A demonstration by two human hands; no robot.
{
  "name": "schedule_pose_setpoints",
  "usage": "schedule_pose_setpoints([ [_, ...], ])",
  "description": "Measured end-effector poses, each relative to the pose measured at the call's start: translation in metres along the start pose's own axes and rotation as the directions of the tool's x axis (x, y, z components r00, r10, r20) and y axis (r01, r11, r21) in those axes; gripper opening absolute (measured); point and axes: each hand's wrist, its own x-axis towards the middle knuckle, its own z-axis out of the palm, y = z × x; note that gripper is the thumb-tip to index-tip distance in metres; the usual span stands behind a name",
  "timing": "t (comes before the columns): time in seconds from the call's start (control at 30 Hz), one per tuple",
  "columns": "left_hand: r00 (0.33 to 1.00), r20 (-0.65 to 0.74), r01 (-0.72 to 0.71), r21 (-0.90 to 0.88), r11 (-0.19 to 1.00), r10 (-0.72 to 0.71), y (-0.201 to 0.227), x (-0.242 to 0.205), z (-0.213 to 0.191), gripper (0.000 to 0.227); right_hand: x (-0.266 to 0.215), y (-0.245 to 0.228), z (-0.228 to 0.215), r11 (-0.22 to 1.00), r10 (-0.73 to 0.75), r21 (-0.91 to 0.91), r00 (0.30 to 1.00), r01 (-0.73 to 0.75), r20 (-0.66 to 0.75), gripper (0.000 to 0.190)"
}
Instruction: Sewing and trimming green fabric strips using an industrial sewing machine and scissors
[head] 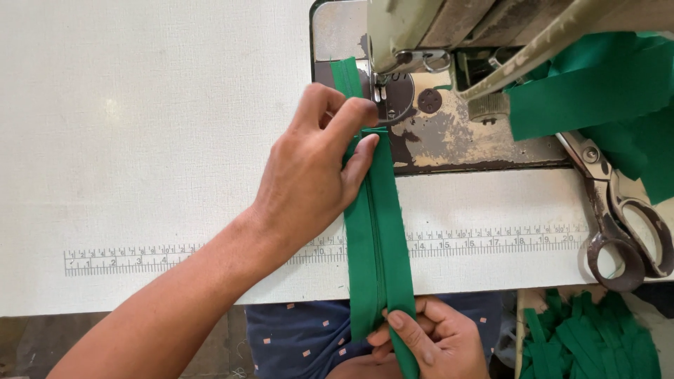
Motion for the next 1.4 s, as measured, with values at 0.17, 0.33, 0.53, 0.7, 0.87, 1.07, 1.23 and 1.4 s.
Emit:
schedule_pose_setpoints([
  [0.17,0.981,-0.011,-0.181,0.277,0.944,0.191,-0.001,-0.008,0.008,0.014,0.007,0.006,-0.009,0.998,-0.024,-0.054,0.998,0.027,0.055,0.026],
  [0.33,0.966,0.167,-0.257,0.713,0.652,0.198,0.028,-0.039,-0.011,0.060,0.014,0.005,-0.034,0.911,-0.130,-0.366,0.975,0.189,0.181,0.023],
  [0.53,0.976,0.172,-0.214,0.673,0.708,0.131,0.022,-0.047,-0.005,0.080,0.013,-0.045,-0.069,-0.049,-0.016,-0.823,0.824,0.566,0.567,0.061],
  [0.7,0.960,0.192,-0.279,0.655,0.702,0.203,0.013,-0.026,-0.007,0.081,-0.005,-0.144,-0.019,-0.566,-0.710,-0.481,-0.098,0.670,0.698,0.043],
  [0.87,0.976,0.139,-0.218,0.558,0.801,0.169,0.011,-0.029,-0.005,0.072,0.053,-0.161,0.005,-0.725,-0.468,-0.260,-0.178,0.638,0.866,0.068],
  [1.07,0.962,0.185,-0.263,0.441,0.858,0.200,0.006,-0.031,-0.023,0.066,0.056,-0.157,0.006,-0.715,-0.476,-0.286,-0.144,0.638,0.868,0.077],
  [1.23,0.932,0.173,-0.363,0.498,0.787,0.320,0.004,-0.035,-0.023,0.054,0.055,-0.157,0.007,-0.698,-0.475,-0.268,-0.149,0.664,0.867,0.074],
  [1.4,0.923,0.188,-0.384,0.439,0.812,0.335,0.003,-0.032,-0.022,0.054,0.056,-0.157,0.006,-0.667,-0.492,-0.260,-0.149,0.698,0.858,0.081],
])
